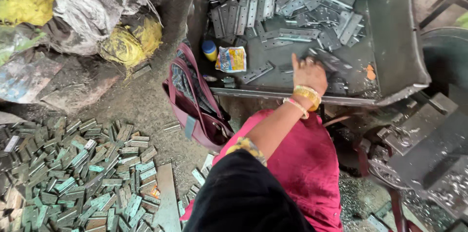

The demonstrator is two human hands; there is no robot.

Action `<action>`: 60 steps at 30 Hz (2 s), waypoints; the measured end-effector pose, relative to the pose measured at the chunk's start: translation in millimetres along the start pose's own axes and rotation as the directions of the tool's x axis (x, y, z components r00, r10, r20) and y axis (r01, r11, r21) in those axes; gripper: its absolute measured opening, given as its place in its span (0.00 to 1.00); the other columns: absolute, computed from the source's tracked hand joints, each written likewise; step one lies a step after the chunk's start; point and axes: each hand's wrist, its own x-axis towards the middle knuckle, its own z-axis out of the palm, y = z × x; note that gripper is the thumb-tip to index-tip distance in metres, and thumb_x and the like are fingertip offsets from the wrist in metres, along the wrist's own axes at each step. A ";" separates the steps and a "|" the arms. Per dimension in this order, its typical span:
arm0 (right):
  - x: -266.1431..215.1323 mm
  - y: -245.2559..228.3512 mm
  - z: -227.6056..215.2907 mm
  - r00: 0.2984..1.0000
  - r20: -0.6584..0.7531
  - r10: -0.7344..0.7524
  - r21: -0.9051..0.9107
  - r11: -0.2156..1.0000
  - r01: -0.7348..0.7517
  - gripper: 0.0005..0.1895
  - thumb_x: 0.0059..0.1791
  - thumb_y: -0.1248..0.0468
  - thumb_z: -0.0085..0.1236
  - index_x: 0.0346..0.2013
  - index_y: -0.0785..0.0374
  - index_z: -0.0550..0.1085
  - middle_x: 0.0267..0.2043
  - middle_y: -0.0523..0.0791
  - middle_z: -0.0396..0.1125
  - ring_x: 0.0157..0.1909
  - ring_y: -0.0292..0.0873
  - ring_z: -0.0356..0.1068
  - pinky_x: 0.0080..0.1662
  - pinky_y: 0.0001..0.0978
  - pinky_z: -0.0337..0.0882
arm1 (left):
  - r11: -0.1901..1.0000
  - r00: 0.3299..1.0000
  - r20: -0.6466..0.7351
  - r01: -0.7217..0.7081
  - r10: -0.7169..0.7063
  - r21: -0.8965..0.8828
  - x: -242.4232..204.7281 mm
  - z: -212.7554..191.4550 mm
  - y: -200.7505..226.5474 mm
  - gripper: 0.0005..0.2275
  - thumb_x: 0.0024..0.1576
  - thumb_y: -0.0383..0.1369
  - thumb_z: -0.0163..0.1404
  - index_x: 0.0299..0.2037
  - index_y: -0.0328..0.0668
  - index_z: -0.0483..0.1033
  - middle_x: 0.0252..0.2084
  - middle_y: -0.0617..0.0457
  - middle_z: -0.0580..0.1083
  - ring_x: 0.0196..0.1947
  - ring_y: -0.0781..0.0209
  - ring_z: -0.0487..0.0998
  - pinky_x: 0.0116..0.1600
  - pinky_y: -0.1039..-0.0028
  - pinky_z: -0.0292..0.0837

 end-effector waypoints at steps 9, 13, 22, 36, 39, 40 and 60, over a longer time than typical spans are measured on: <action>-8.5 30.3 20.0 0.994 -0.064 -0.085 0.082 0.992 0.091 0.35 0.45 0.58 0.66 0.66 0.61 0.70 0.39 0.57 0.76 0.40 0.54 0.79 0.49 0.45 0.77 | 0.968 0.996 0.030 0.071 -0.081 0.239 -17.2 13.7 -124.0 0.11 0.66 0.35 0.43 0.48 0.42 0.77 0.46 0.51 0.79 0.60 0.49 0.72 0.64 0.51 0.65; -33.3 23.8 7.1 0.998 -0.021 -0.059 -0.027 0.998 0.059 0.37 0.44 0.57 0.67 0.68 0.58 0.70 0.39 0.56 0.77 0.40 0.55 0.80 0.51 0.45 0.78 | 0.982 0.994 -0.015 0.114 -0.113 0.150 -18.2 27.5 -149.0 0.09 0.59 0.33 0.47 0.44 0.44 0.78 0.48 0.48 0.77 0.56 0.48 0.73 0.55 0.52 0.71; -74.5 -115.5 -107.5 0.947 -0.238 -0.218 0.318 0.903 0.288 0.30 0.50 0.59 0.60 0.66 0.63 0.68 0.58 0.54 0.69 0.58 0.54 0.73 0.56 0.45 0.73 | 0.910 0.996 -0.076 0.007 -0.042 -0.414 -61.9 -21.6 -63.5 0.18 0.49 0.24 0.54 0.51 0.42 0.73 0.41 0.44 0.79 0.45 0.42 0.78 0.48 0.54 0.74; -79.1 -136.4 -150.5 0.888 -0.430 -0.165 0.167 0.952 0.258 0.30 0.44 0.70 0.59 0.61 0.67 0.66 0.50 0.59 0.72 0.43 0.59 0.75 0.42 0.50 0.75 | 0.290 0.673 0.108 -0.164 0.732 -0.943 -153.8 -50.4 115.0 0.13 0.55 0.24 0.52 0.51 0.37 0.79 0.40 0.46 0.82 0.35 0.55 0.86 0.43 0.66 0.80; -92.3 -128.1 -190.0 0.576 -0.702 -0.419 -0.450 0.888 0.097 0.37 0.37 0.57 0.57 0.60 0.62 0.65 0.45 0.52 0.73 0.44 0.57 0.77 0.42 0.52 0.75 | 0.364 0.662 -0.142 -0.564 0.736 -0.741 -165.9 -51.2 139.8 0.14 0.61 0.25 0.46 0.54 0.44 0.80 0.54 0.46 0.79 0.48 0.45 0.81 0.53 0.56 0.77; -95.3 -128.0 -190.9 0.838 -0.502 -0.215 -0.358 0.933 0.024 0.29 0.44 0.55 0.54 0.59 0.59 0.66 0.42 0.51 0.75 0.42 0.55 0.78 0.41 0.50 0.75 | 0.443 0.655 -0.153 -0.646 0.740 -0.622 -178.4 -49.4 144.9 0.12 0.60 0.26 0.46 0.52 0.42 0.80 0.55 0.45 0.78 0.50 0.46 0.81 0.58 0.53 0.73; -103.6 -27.5 52.6 0.975 0.013 0.223 0.358 0.909 -0.213 0.20 0.49 0.48 0.56 0.45 0.60 0.73 0.33 0.59 0.75 0.36 0.65 0.75 0.39 0.58 0.73 | 0.715 0.715 0.072 -0.678 0.696 -0.171 -171.3 -40.3 207.8 0.18 0.59 0.31 0.42 0.56 0.33 0.77 0.70 0.44 0.65 0.73 0.48 0.58 0.76 0.45 0.31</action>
